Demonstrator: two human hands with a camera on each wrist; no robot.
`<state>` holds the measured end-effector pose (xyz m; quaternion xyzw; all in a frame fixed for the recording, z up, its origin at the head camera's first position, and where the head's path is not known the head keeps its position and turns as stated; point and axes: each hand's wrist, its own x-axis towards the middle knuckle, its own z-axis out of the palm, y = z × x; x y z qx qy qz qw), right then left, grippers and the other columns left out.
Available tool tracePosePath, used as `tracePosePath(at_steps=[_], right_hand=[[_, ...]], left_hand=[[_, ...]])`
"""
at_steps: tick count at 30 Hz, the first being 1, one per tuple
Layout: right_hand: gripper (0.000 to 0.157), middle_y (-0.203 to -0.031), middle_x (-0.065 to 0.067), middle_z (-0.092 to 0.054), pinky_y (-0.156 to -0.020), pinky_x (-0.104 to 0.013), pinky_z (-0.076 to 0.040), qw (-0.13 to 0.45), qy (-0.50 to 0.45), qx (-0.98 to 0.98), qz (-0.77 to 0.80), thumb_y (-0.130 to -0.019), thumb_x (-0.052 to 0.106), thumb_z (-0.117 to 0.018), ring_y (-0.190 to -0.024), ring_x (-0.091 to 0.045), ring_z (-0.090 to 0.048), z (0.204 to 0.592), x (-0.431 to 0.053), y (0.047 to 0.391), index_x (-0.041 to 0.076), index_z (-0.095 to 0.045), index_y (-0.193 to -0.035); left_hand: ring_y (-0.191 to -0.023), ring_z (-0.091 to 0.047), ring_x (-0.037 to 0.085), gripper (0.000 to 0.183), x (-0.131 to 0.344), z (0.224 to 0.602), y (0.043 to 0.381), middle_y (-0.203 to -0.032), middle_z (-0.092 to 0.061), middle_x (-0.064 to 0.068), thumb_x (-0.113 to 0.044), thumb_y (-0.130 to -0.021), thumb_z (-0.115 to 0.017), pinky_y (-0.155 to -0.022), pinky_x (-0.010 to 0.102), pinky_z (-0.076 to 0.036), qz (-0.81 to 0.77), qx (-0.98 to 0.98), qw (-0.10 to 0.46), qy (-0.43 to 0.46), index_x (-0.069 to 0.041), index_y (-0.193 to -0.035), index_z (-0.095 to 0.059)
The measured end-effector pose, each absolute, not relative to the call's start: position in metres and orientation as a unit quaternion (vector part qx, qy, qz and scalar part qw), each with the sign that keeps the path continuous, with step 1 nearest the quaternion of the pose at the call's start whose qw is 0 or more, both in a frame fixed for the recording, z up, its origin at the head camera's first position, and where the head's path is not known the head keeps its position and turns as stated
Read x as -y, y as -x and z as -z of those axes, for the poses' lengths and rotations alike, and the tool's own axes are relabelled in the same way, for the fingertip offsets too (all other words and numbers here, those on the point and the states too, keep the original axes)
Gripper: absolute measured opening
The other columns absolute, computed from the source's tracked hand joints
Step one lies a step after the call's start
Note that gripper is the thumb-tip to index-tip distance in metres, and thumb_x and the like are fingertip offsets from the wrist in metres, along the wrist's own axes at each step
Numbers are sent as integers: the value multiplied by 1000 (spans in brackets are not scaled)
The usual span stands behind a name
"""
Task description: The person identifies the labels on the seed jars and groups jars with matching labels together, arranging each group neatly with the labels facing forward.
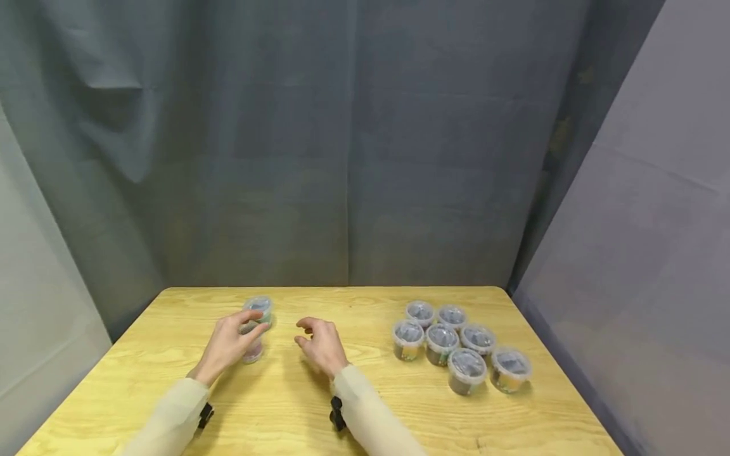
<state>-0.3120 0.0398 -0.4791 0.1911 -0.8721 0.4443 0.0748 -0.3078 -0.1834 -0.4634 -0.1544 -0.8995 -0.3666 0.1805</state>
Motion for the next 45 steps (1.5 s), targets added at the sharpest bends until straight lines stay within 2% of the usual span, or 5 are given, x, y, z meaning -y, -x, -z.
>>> tracePosePath(at_steps=[12, 19, 34, 42, 45], right_hand=[[28, -119, -12, -70, -88, -43, -57, 119, -159, 893, -405, -90, 11, -70, -107, -31, -66, 469, -81, 297, 6, -69, -117], [28, -115, -13, -71, -85, -45, -58, 142, -139, 908, -370, -88, 10, -72, -104, -32, -67, 458, -110, 294, 6, -70, -116], [30, -116, -15, -70, -82, -47, -56, 176, -82, 925, -328, -88, 10, -72, -101, -32, -65, 445, -177, 283, 5, -70, -118], [35, -125, -19, -65, -90, -52, -54, 171, -59, 920, -347, -91, 11, -69, -116, -38, -60, 442, -211, 281, 3, -65, -126], [36, -127, -21, -64, -85, -50, -55, 171, -51, 920, -348, -91, 11, -69, -113, -39, -61, 441, -223, 280, 3, -65, -127]], left_hand=[[-113, -65, 27, 34, 134, 469, 303, -119, -70, 8, -33, -93, -68, -95, 47, -54, 367, 896, 176, 177, -10, -118, -70], [-109, -67, 25, 34, 102, 470, 310, -116, -71, 8, -35, -94, -66, -92, 43, -56, 355, 896, 168, 208, -9, -116, -71], [-112, -65, 22, 37, 46, 473, 322, -121, -69, 6, -36, -97, -61, -92, 40, -56, 357, 887, 121, 266, -11, -124, -67], [-109, -66, 20, 33, 16, 474, 327, -119, -70, 7, -31, -97, -62, -91, 37, -56, 349, 885, 121, 284, -11, -123, -67], [-108, -67, 19, 34, 2, 471, 329, -118, -71, 6, -31, -96, -63, -91, 36, -56, 336, 887, 116, 295, -10, -122, -68]])
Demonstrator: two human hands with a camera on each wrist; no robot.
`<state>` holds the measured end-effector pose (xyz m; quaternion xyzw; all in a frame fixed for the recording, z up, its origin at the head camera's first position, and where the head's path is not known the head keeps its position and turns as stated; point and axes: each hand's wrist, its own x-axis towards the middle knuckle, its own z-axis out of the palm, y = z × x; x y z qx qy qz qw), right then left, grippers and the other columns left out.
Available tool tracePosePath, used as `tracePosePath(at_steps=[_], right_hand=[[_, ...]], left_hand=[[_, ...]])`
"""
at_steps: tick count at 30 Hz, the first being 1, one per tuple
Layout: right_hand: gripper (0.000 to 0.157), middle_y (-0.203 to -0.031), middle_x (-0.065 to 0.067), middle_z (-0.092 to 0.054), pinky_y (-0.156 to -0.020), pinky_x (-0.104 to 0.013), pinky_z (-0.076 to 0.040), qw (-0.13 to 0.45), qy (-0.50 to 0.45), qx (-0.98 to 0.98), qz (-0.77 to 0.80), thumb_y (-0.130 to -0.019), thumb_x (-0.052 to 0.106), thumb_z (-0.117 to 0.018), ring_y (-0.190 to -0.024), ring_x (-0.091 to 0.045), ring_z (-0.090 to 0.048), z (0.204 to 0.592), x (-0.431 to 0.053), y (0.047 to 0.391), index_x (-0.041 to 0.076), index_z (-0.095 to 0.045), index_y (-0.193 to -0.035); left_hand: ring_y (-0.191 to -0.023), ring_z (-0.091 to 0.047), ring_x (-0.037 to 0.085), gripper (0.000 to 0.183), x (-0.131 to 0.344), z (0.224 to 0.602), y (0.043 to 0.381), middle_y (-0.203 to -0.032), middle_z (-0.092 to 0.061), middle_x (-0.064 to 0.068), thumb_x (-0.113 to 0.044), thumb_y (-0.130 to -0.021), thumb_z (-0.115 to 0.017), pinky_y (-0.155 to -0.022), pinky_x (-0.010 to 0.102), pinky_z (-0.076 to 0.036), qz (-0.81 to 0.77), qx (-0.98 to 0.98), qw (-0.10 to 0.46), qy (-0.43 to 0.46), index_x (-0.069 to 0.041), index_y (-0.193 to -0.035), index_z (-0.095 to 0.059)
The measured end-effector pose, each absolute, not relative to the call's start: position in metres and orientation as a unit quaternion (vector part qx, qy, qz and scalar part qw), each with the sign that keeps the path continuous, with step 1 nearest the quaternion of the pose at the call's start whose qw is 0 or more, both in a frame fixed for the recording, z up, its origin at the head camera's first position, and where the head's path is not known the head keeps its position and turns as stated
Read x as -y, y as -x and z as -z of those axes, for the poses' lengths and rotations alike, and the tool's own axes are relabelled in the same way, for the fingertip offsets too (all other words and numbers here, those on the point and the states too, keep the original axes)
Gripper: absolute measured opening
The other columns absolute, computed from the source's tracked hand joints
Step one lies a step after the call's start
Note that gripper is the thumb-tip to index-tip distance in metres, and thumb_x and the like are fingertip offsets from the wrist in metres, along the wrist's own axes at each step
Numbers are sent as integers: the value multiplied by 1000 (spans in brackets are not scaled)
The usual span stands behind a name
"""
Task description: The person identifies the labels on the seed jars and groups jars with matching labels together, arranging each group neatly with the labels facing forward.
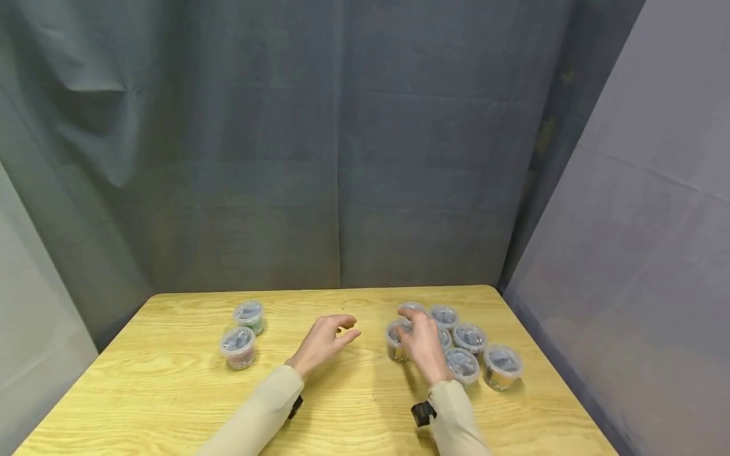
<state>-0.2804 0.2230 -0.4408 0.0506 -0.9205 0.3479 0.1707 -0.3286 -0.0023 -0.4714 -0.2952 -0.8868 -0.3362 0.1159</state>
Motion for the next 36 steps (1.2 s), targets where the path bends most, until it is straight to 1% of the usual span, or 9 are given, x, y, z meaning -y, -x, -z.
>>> tracePosePath(at_steps=[4, 8, 11, 15, 17, 22, 26, 31, 36], right_hand=[[36, -124, -23, -65, -82, -50, -56, 174, -52, 926, -331, -91, 9, -68, -109, -40, -63, 441, -237, 280, 2, -65, -126], [35, -124, -25, -64, -67, -40, -55, 151, -54, 933, -324, -91, 8, -68, -66, -32, -65, 442, -248, 280, 0, -65, -126], [34, -123, -24, -65, -63, -37, -52, 129, -55, 939, -314, -90, 9, -69, -57, -25, -62, 442, -253, 280, 0, -66, -123], [33, -118, -20, -68, -78, -47, -57, 114, -71, 946, -295, -88, 13, -73, -94, -30, -69, 444, -258, 279, 0, -69, -118], [35, -117, -18, -69, -82, -50, -56, 109, -84, 947, -289, -87, 16, -75, -102, -35, -66, 446, -260, 278, 1, -70, -117], [35, -118, -16, -68, -85, -52, -55, 101, -103, 949, -279, -83, 19, -79, -106, -37, -64, 451, -262, 279, 5, -71, -114], [25, -118, -15, -67, -85, -53, -54, 97, -111, 950, -275, -80, 13, -80, -107, -37, -63, 454, -261, 279, 9, -73, -104], [18, -114, -13, -68, -86, -54, -53, 105, -116, 949, -273, -81, 8, -79, -107, -37, -62, 458, -260, 283, 12, -73, -97], [13, -102, -9, -72, -95, -59, -49, 130, -123, 947, -267, -79, 8, -80, -120, -44, -56, 462, -257, 286, 12, -72, -89]], left_hand=[[-108, -67, 18, 33, -13, 470, 330, -118, -71, 5, -30, -96, -64, -91, 34, -56, 323, 886, 110, 313, -10, -121, -68], [-108, -67, 17, 32, -27, 472, 330, -120, -70, 3, -28, -96, -64, -89, 30, -57, 317, 885, 94, 329, -11, -122, -68], [-107, -66, 17, 33, -35, 474, 329, -121, -69, 3, -27, -96, -65, -89, 29, -56, 316, 884, 78, 336, -12, -124, -67], [-107, -66, 20, 35, -44, 476, 327, -125, -68, 3, -23, -94, -66, -87, 26, -56, 317, 881, 62, 345, -11, -127, -65], [-109, -66, 20, 36, -48, 476, 326, -128, -66, 3, -22, -94, -67, -89, 26, -55, 314, 880, 60, 351, -11, -128, -64], [-120, -61, 18, 41, -54, 478, 323, -133, -63, 3, -24, -93, -67, -100, 29, -51, 294, 885, 67, 355, -13, -132, -62], [-120, -61, 19, 38, -57, 480, 323, -132, -63, 3, -23, -93, -67, -101, 29, -51, 288, 886, 59, 357, -12, -129, -63], [-113, -63, 21, 28, -59, 482, 324, -124, -66, 0, -22, -92, -69, -92, 26, -54, 299, 886, 32, 352, -15, -119, -62], [-96, -62, 17, 26, -60, 483, 325, -109, -66, 2, -22, -91, -71, -75, 21, -51, 311, 883, 24, 349, -15, -111, -57]])
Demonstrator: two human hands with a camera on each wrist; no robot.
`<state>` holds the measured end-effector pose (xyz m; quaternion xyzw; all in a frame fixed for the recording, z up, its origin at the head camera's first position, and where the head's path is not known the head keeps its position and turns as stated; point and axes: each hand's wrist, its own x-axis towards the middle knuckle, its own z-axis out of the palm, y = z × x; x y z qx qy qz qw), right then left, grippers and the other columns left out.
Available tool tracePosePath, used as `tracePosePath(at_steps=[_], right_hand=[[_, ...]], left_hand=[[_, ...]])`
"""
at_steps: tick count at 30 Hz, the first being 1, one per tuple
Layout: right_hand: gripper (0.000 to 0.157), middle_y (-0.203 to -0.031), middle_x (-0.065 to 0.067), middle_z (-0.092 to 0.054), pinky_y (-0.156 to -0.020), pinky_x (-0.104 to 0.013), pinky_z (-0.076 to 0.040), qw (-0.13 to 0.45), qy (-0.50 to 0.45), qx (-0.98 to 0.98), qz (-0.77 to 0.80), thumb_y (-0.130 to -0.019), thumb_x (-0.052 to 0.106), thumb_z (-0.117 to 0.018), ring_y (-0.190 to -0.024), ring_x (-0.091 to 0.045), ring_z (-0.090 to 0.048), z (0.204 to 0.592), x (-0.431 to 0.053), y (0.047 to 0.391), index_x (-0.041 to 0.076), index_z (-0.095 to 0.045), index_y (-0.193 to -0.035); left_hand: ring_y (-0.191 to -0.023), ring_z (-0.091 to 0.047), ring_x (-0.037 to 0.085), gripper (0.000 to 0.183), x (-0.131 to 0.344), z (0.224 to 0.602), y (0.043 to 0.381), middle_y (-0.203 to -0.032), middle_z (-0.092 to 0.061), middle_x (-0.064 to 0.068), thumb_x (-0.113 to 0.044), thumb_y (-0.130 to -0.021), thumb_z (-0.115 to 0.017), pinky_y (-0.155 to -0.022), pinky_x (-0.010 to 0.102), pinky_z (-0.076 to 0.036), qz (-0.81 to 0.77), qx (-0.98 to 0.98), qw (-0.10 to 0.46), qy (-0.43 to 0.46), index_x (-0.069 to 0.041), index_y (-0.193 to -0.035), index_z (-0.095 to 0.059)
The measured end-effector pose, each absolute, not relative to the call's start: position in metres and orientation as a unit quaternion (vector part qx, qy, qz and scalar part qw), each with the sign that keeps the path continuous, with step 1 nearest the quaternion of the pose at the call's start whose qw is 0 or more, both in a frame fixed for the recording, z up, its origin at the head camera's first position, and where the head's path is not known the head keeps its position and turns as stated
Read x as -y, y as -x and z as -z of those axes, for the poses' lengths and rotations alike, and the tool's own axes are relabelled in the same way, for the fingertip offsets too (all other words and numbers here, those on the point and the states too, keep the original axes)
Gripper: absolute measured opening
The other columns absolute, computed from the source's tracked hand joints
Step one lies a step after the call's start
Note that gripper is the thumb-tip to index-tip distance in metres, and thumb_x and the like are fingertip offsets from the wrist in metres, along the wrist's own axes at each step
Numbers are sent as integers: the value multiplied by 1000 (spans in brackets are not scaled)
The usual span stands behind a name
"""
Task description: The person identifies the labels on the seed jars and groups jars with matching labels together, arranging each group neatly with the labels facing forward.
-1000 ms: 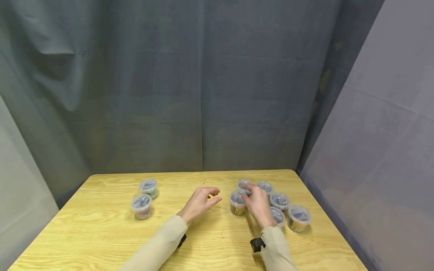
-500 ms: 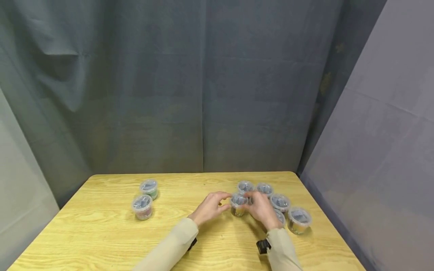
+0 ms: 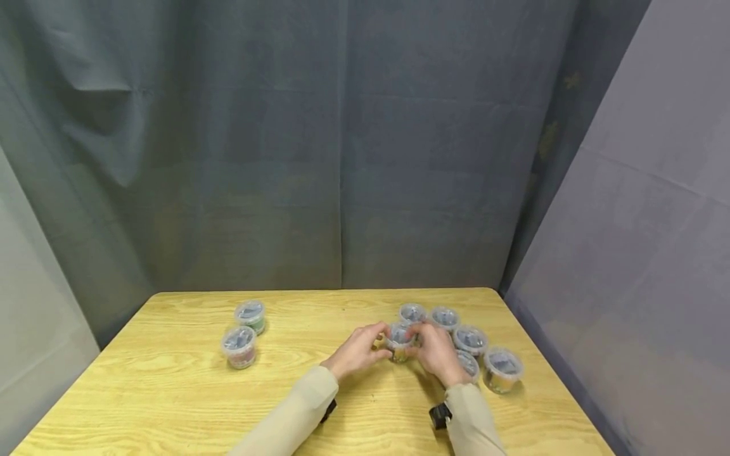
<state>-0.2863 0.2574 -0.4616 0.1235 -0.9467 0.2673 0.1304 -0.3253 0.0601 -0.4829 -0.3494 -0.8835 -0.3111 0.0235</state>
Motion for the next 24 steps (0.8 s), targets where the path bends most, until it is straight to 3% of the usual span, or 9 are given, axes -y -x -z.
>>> tracePosePath(at_steps=[5, 10, 13, 17, 24], right_hand=[[12, -91, -4, -73, -98, -55, -49, 155, -142, 942, -262, -77, 9, -82, -126, -43, -52, 466, -249, 289, 12, -71, -84], [13, -91, -2, -73, -98, -53, -50, 164, -146, 937, -270, -76, 12, -82, -124, -40, -55, 470, -239, 288, 15, -71, -82], [14, -91, 0, -72, -85, -46, -56, 171, -167, 932, -273, -77, 14, -82, -104, -32, -65, 470, -233, 290, 16, -71, -84], [16, -93, 0, -71, -74, -39, -56, 183, -199, 915, -299, -78, 13, -82, -86, -21, -66, 468, -228, 291, 15, -71, -90], [25, -109, -3, -70, -93, -44, -56, 176, -193, 889, -376, -83, 14, -78, -103, -26, -68, 464, -220, 290, 13, -71, -107]], left_hand=[[-76, -48, 7, 25, -57, 484, 327, -91, -57, -2, -23, -88, -75, -61, 17, -41, 324, 884, 32, 335, -14, -98, -54], [-85, -58, 9, 26, -46, 486, 328, -92, -58, -3, -23, -86, -76, -68, 17, -48, 357, 872, 32, 334, -14, -91, -53], [-93, -61, 12, 27, -36, 486, 329, -95, -61, -3, -25, -85, -77, -75, 20, -52, 379, 864, 28, 331, -13, -91, -53], [-99, -62, 12, 26, -24, 482, 328, -99, -62, -3, -25, -85, -76, -84, 27, -57, 412, 849, 23, 329, -13, -92, -54], [-104, -62, 14, 23, -7, 473, 324, -104, -65, -4, -25, -89, -73, -88, 38, -57, 455, 829, 47, 322, -17, -97, -54]])
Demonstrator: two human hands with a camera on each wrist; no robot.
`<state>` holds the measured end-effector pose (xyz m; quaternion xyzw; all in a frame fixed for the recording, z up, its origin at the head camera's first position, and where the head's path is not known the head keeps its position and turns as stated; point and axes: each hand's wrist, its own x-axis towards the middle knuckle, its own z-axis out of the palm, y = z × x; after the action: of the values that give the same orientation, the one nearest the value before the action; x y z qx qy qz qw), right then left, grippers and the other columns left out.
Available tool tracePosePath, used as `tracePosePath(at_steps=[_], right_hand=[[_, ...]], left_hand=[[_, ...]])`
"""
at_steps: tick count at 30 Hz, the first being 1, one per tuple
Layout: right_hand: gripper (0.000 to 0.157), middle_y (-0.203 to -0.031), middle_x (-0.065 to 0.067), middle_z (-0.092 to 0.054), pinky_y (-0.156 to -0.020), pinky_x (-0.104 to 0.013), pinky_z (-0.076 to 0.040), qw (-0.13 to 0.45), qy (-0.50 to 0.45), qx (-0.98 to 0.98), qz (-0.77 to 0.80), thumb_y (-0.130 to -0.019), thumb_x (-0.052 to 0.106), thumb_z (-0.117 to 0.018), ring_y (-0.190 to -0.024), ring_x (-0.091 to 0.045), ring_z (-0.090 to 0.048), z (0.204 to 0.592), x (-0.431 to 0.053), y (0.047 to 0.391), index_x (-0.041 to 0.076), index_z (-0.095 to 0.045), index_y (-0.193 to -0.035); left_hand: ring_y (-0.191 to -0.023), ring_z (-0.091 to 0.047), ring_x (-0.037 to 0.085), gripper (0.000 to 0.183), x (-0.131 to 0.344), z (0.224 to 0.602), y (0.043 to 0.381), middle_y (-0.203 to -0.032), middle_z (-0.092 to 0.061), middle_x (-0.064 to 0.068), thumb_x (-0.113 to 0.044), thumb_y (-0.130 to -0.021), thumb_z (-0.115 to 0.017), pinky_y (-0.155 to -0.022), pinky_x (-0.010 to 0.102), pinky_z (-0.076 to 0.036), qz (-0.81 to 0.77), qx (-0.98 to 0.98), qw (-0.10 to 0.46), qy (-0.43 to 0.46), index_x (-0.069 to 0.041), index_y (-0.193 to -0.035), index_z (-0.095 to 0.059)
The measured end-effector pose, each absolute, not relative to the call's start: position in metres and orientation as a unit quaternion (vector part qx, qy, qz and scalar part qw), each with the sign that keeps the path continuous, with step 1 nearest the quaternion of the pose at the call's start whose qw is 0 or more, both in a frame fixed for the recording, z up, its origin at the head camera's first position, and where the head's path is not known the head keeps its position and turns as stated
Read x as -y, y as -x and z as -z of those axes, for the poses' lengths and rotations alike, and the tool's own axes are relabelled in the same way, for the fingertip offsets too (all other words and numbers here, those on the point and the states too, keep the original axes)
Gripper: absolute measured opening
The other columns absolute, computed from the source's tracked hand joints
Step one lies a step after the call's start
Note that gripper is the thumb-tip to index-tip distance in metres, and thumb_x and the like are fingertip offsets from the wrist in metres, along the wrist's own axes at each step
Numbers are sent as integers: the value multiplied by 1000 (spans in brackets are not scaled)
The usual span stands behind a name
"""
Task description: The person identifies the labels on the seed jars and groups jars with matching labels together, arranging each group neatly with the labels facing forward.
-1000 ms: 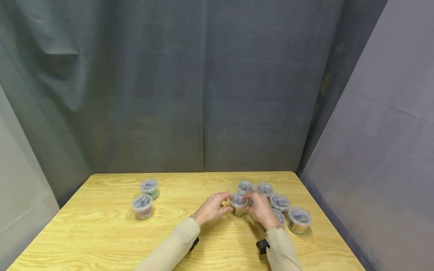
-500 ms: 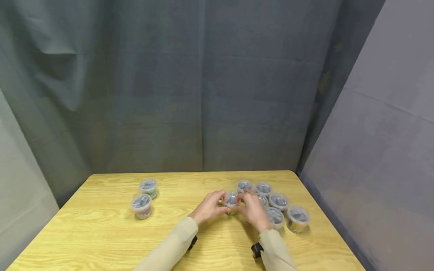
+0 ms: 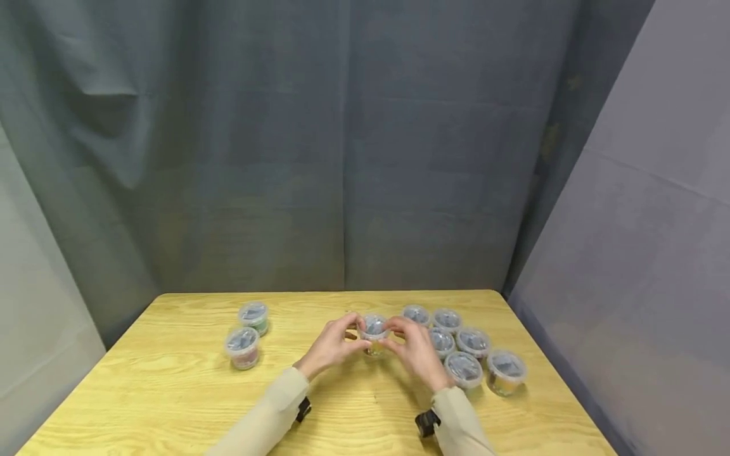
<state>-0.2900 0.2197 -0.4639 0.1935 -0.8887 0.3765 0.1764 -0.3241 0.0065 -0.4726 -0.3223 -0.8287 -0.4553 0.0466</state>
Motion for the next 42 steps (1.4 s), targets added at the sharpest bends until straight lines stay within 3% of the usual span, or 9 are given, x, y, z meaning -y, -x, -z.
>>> tracePosePath(at_steps=[4, 12, 19, 24, 32, 36, 42], right_hand=[[28, -114, -6, -69, -93, -43, -56, 164, -187, 881, -402, -85, 14, -76, -106, -31, -68, 461, -213, 289, 13, -70, -113], [28, -115, -5, -69, -91, -37, -57, 140, -187, 869, -437, -85, 14, -76, -105, -28, -69, 462, -202, 290, 15, -70, -112], [27, -113, -4, -71, -90, -33, -58, 141, -195, 853, -463, -84, 16, -77, -104, -26, -70, 461, -190, 290, 17, -71, -110], [28, -113, -3, -71, -87, -30, -58, 137, -191, 844, -482, -84, 19, -77, -104, -24, -70, 459, -183, 289, 19, -71, -112], [32, -114, -8, -71, -85, -31, -59, 119, -175, 832, -513, -84, 15, -76, -103, -24, -70, 454, -175, 288, 16, -71, -115], [35, -117, -10, -70, -85, -31, -59, 103, -180, 828, -520, -86, 16, -75, -105, -26, -69, 453, -175, 289, 14, -69, -120], [33, -120, -10, -69, -85, -26, -58, 78, -207, 822, -525, -88, 19, -73, -107, -25, -69, 451, -177, 293, 14, -69, -120]], left_hand=[[-105, -62, 15, 21, 2, 470, 321, -109, -66, -3, -24, -90, -72, -87, 40, -57, 478, 821, 49, 307, -21, -101, -54], [-109, -63, 20, 22, 16, 469, 313, -126, -63, 3, -21, -91, -70, -85, 25, -56, 504, 810, 43, 296, -18, -106, -54], [-103, -64, 19, 23, 29, 466, 308, -119, -63, 1, -27, -92, -69, -84, 29, -57, 503, 811, 61, 293, -18, -108, -54], [-110, -62, 20, 24, 38, 462, 307, -118, -64, 1, -29, -91, -70, -85, 33, -57, 523, 799, 61, 289, -19, -107, -56], [-115, -60, 29, 26, 49, 457, 310, -120, -64, 11, -17, -91, -70, -90, 43, -54, 540, 791, 45, 282, -7, -111, -58], [-114, -60, 32, 26, 53, 453, 311, -121, -63, 17, -11, -92, -69, -88, 41, -55, 550, 785, 28, 284, -2, -112, -57], [-111, -61, 25, 26, 57, 452, 314, -121, -65, 11, -17, -92, -69, -86, 34, -54, 575, 763, -2, 294, -9, -113, -56]])
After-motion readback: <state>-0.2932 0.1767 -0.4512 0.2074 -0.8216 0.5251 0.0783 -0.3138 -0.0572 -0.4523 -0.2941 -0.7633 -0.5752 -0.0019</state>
